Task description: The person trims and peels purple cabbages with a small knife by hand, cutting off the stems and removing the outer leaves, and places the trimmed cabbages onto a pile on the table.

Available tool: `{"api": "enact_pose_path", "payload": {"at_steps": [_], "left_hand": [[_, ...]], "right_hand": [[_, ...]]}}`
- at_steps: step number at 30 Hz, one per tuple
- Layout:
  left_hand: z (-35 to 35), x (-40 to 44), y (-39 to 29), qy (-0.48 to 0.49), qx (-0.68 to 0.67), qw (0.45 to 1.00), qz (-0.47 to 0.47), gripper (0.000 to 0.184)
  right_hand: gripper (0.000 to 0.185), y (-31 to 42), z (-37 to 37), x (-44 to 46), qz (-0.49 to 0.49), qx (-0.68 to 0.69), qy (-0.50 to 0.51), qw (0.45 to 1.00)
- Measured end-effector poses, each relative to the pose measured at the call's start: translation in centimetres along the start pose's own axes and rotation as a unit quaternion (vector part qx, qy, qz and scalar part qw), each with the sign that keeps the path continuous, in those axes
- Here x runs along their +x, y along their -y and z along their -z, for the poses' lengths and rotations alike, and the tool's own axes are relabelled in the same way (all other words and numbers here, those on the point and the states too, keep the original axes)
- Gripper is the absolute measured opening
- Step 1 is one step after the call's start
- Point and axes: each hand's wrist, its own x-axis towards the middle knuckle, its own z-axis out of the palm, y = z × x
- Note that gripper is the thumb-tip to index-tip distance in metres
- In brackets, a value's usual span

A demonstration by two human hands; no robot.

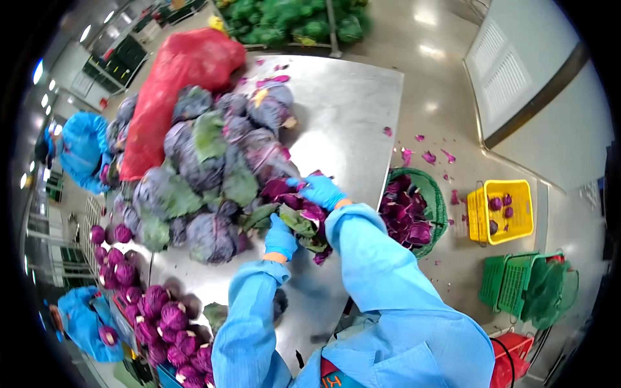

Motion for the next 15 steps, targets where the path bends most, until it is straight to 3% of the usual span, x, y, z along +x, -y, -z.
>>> {"api": "enact_pose_path", "payload": {"at_steps": [2,4,6,9,10,11,12,13,14,15], "left_hand": [[-2.5,1.5,-0.6,-0.044,0.002,0.999,-0.014,0.084],[-4.3,2.4,-0.8,-0.06,-0.026,0.997,-0.047,0.082],[-2.4,0.5,-8.5,-0.017,-0.069,0.997,0.042,0.075],[-8.6,-0.2,-14.1,-0.085,0.001,0.982,-0.167,0.056],[-9.2,-1.2,-17.7,-0.099,-0.012,0.976,-0.193,0.049],[-9.3,-2.5,-21.3,-0.059,-0.15,0.978,-0.135,0.051],[-11.2,-3.0,-23.3,-0.046,-0.175,0.973,-0.145,0.043],[-13.4,-2.9,-25.0,-0.108,-0.115,0.968,-0.193,0.033],[-15.0,-3.6,-27.6,-0.055,0.136,0.981,-0.125,0.024],[-18.2,-4.3,-26.8,-0.024,0.042,0.988,-0.148,0.02]], "right_hand": [[0.035,-1.4,0.9,0.2,-0.007,0.066,0.043,0.997],[0.033,0.7,5.2,-0.9,-0.044,0.027,0.101,0.994],[0.034,-3.5,7.1,-1.3,-0.019,0.034,0.102,0.994],[0.034,-6.8,14.2,-5.5,0.016,0.068,0.07,0.995],[0.033,-6.8,17.1,-7.8,0.027,0.117,0.06,0.991],[0.033,-6.7,19.5,-9.8,0.023,0.138,0.045,0.989],[0.033,-7.0,21.3,-11.7,0.023,0.158,0.036,0.987],[0.032,-9.0,22.3,-13.5,0.025,0.18,0.021,0.983],[0.032,-10.3,23.4,-15.1,-0.042,0.055,0.032,0.997],[0.031,-12.5,23.8,-16.5,-0.059,0.017,0.03,0.998]]}}
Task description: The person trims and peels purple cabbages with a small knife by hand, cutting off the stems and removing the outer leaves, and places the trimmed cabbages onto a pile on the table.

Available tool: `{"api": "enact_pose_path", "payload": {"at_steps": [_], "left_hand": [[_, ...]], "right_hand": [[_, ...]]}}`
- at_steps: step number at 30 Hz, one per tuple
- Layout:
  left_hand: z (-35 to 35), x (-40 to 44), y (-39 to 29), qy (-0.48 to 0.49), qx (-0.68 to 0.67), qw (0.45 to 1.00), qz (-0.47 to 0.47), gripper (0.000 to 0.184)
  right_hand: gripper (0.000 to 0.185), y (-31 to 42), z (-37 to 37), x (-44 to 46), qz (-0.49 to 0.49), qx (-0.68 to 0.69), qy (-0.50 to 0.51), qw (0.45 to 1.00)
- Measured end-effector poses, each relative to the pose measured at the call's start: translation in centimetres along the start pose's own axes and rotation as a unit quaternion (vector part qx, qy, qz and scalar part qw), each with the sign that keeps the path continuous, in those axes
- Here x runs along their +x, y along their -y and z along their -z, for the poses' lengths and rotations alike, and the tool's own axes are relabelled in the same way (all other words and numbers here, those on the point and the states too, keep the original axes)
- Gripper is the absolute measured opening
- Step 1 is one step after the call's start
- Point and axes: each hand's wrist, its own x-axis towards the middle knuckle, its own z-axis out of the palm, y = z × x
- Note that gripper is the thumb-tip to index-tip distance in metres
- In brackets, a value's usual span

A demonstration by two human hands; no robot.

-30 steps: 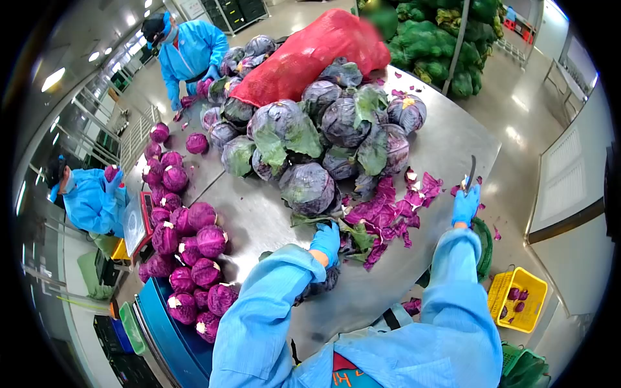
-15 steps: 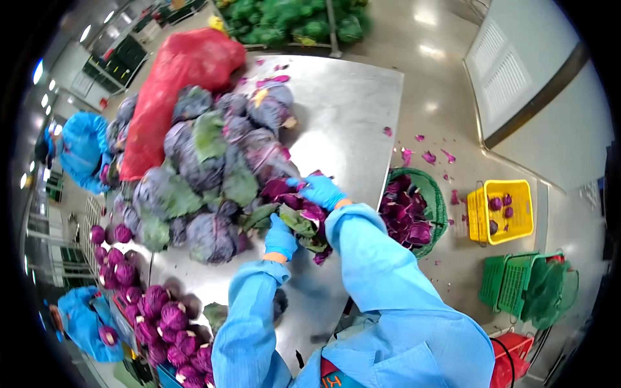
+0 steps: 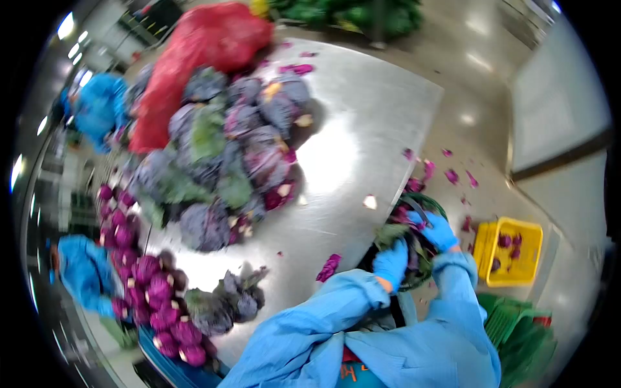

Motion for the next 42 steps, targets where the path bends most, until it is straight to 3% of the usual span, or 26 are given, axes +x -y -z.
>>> {"api": "enact_pose_path", "payload": {"at_steps": [1,2,3,4,7,9,11,13,15,17,20,21,23,25,27,28,29,32,34,37,39,41,42], "left_hand": [[-0.4,-0.3,-0.8,0.133,0.026,0.99,0.026,0.05],[-1.5,-0.1,0.4,0.345,-0.029,0.936,-0.055,0.054],[0.8,-0.2,0.5,0.392,-0.02,0.912,-0.121,0.059],[5.5,-0.1,0.6,0.409,-0.061,0.901,-0.13,0.068],[8.9,-2.0,5.3,0.296,-0.159,0.938,-0.084,0.076],[10.8,-2.9,9.4,0.215,-0.212,0.95,-0.076,0.07],[16.6,-5.4,11.5,0.128,-0.218,0.967,-0.017,0.065],[20.3,-8.5,13.8,-0.024,-0.208,0.977,0.035,0.064],[23.1,-12.2,17.0,-0.099,-0.298,0.941,0.125,0.062],[26.7,-16.5,19.1,-0.215,-0.265,0.919,0.199,0.058],[28.6,-24.0,24.5,-0.366,-0.088,0.893,0.244,0.055],[27.4,-26.6,27.2,-0.406,0.031,0.875,0.261,0.053],[28.2,-31.4,29.5,-0.44,0.075,0.838,0.313,0.05],[26.6,-35.0,32.6,-0.451,0.01,0.802,0.392,0.048],[24.5,-37.1,35.7,-0.389,-0.184,0.787,0.441,0.062],[26.5,-37.5,36.2,-0.234,-0.266,0.821,0.448,0.072],[27.5,-37.2,34.4,-0.297,-0.336,0.769,0.456,0.074],[23.3,-37.5,39.0,-0.295,-0.497,0.731,0.363,0.063],[24.4,-38.0,39.9,-0.249,-0.606,0.703,0.276,0.054],[21.6,-38.3,40.8,-0.28,-0.575,0.712,0.289,0.046],[20.1,-37.9,39.8,-0.318,-0.604,0.685,0.255,0.046],[18.1,-37.0,38.7,-0.347,-0.624,0.659,0.236,0.051],[19.6,-36.9,35.6,-0.392,-0.596,0.64,0.286,0.061]], "right_hand": [[0.032,-0.8,0.4,-1.1,-0.045,-0.067,0.009,0.997],[0.033,-2.8,0.4,-2.4,-0.08,-0.106,-0.043,0.99],[0.035,-5.0,0.7,-3.5,-0.112,-0.145,-0.099,0.978],[0.036,-6.7,1.2,-4.3,-0.115,-0.074,-0.17,0.976],[0.037,-5.6,0.7,-3.9,-0.152,0.108,-0.313,0.931],[0.032,-1.7,-2.1,-2.2,-0.112,0.224,-0.336,0.908],[0.032,5.2,-6.7,-0.2,-0.096,0.298,-0.242,0.918],[0.032,10.3,-13.1,0.8,-0.128,0.374,-0.115,0.911],[0.033,14.0,-20.1,0.8,-0.168,0.414,0.019,0.895],[0.037,17.2,-26.6,0.1,-0.229,0.429,0.16,0.859],[0.042,17.4,-34.6,-0.3,-0.265,0.462,0.284,0.797],[0.042,15.6,-36.2,-0.4,-0.242,0.471,0.296,0.795],[0.044,11.0,-36.7,1.4,-0.191,0.496,0.306,0.79],[0.039,13.4,-33.2,1.8,-0.21,0.476,0.101,0.848],[0.036,11.6,-30.0,3.1,-0.169,0.439,-0.06,0.881],[0.036,9.7,-27.9,4.0,-0.166,0.434,-0.114,0.878],[0.036,8.6,-26.9,4.6,-0.16,0.429,-0.169,0.873],[0.038,12.6,-27.4,3.9,-0.18,0.282,-0.184,0.924],[0.038,17.5,-30.9,1.9,-0.183,0.242,-0.055,0.951],[0.034,22.8,-39.3,-0.7,-0.218,0.154,0.13,0.955],[0.032,23.5,-43.6,-1.4,-0.29,0.122,0.16,0.936],[0.032,24.0,-45.2,-0.5,-0.287,0.079,0.146,0.943],[0.033,24.0,-45.9,0.1,-0.281,0.058,0.139,0.948]]}}
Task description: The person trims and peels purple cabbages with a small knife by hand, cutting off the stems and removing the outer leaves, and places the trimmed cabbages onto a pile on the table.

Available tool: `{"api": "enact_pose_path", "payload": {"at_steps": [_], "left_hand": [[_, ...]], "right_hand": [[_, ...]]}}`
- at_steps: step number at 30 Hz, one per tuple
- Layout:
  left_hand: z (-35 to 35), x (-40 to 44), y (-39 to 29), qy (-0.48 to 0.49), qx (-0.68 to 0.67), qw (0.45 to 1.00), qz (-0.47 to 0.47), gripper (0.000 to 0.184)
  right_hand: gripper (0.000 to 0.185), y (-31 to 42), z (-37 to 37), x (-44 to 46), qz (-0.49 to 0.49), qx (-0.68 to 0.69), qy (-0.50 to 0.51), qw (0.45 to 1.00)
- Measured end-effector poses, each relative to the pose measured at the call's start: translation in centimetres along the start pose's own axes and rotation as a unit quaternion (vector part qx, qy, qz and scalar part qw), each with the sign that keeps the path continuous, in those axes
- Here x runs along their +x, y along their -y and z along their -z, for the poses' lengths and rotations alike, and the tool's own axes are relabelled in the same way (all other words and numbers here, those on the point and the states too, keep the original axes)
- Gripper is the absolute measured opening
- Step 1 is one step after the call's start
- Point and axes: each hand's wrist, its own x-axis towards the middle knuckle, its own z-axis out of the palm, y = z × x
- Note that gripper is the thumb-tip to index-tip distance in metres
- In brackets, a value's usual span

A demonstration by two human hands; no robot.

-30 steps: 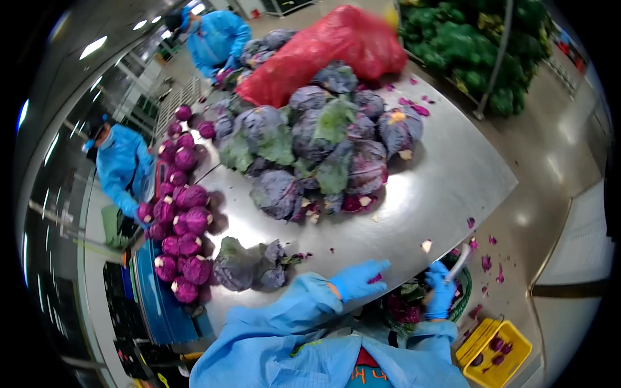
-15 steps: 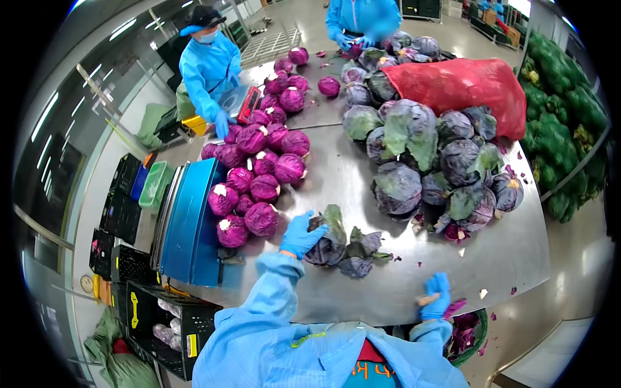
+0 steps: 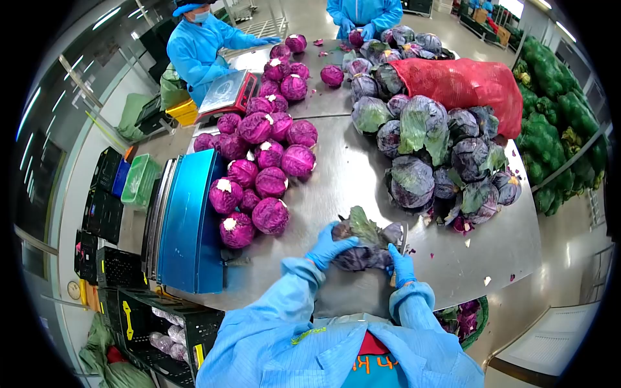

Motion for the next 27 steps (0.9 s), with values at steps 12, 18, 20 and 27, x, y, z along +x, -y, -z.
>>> {"api": "enact_pose_path", "payload": {"at_steps": [12,18,20,27], "left_hand": [[-13.7,-3.1,-4.0,0.008,0.519,0.83,-0.205,0.109],[-15.2,1.0,-4.8,0.08,0.511,0.837,-0.179,0.093],[-14.7,1.8,-4.6,0.072,0.538,0.827,-0.147,0.094],[-12.6,5.1,1.8,0.138,0.338,0.917,-0.159,0.056]], "right_hand": [[0.02,0.4,9.6,-0.2,0.146,0.144,-0.111,0.972],[0.02,-1.6,20.6,-2.5,0.2,0.28,-0.267,0.9],[0.022,-6.4,26.9,-2.8,0.221,0.229,-0.304,0.898],[0.059,-13.9,33.1,-8.4,0.079,-0.277,-0.508,0.812]]}}
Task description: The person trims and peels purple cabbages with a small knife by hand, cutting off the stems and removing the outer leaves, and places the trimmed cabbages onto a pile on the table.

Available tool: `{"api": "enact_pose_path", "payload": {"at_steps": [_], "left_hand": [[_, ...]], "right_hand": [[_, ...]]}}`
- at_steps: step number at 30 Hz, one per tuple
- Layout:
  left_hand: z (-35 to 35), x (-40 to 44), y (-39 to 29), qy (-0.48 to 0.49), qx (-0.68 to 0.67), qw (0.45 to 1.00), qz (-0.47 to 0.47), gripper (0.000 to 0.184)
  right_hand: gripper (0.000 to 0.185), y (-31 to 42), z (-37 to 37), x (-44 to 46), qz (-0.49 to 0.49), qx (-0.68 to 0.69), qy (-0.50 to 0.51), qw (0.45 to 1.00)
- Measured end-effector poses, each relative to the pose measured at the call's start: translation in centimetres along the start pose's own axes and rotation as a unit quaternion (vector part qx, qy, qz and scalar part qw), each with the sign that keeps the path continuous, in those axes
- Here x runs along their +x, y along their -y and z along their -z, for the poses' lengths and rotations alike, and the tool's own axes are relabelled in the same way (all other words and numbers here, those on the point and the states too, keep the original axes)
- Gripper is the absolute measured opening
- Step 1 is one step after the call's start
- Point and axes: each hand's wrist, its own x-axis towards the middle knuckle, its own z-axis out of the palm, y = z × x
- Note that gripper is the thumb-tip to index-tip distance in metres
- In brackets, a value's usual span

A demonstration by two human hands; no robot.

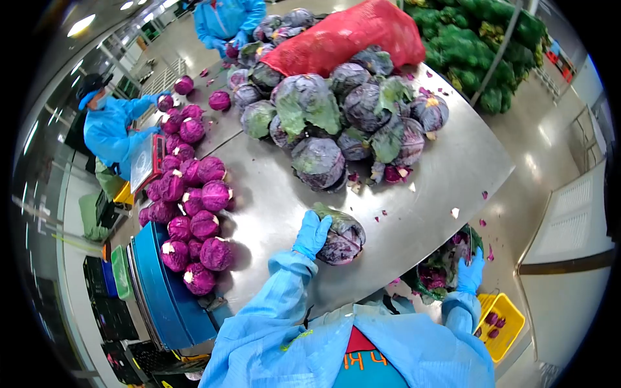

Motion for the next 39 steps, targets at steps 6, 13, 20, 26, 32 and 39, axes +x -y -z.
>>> {"api": "enact_pose_path", "payload": {"at_steps": [6,13,20,26,32,39], "left_hand": [[0.0,-1.8,-13.5,0.094,0.384,0.913,-0.1,0.071],[-4.9,-2.7,-14.4,0.133,0.407,0.9,-0.081,0.097],[-3.3,-6.7,-11.6,0.088,0.263,0.931,-0.238,0.092],[-1.9,-13.5,-8.0,0.006,0.216,0.939,-0.266,0.077],[-1.0,-20.0,-7.6,-0.198,0.067,0.977,0.045,0.059],[-0.8,-18.8,-1.9,-0.136,-0.388,0.894,0.177,0.113]], "right_hand": [[0.078,15.3,-5.8,-6.1,0.088,0.364,0.367,0.851],[0.043,22.0,-10.4,-4.2,0.057,0.305,0.516,0.798],[0.025,22.3,-11.6,-5.3,0.189,0.041,0.27,0.943],[0.027,18.6,-15.5,-6.6,0.21,0.068,0.221,0.95],[0.03,18.8,-12.7,-7.8,0.21,0.119,0.326,0.914],[0.037,22.6,-9.9,-11.5,0.238,0.202,0.429,0.848]]}}
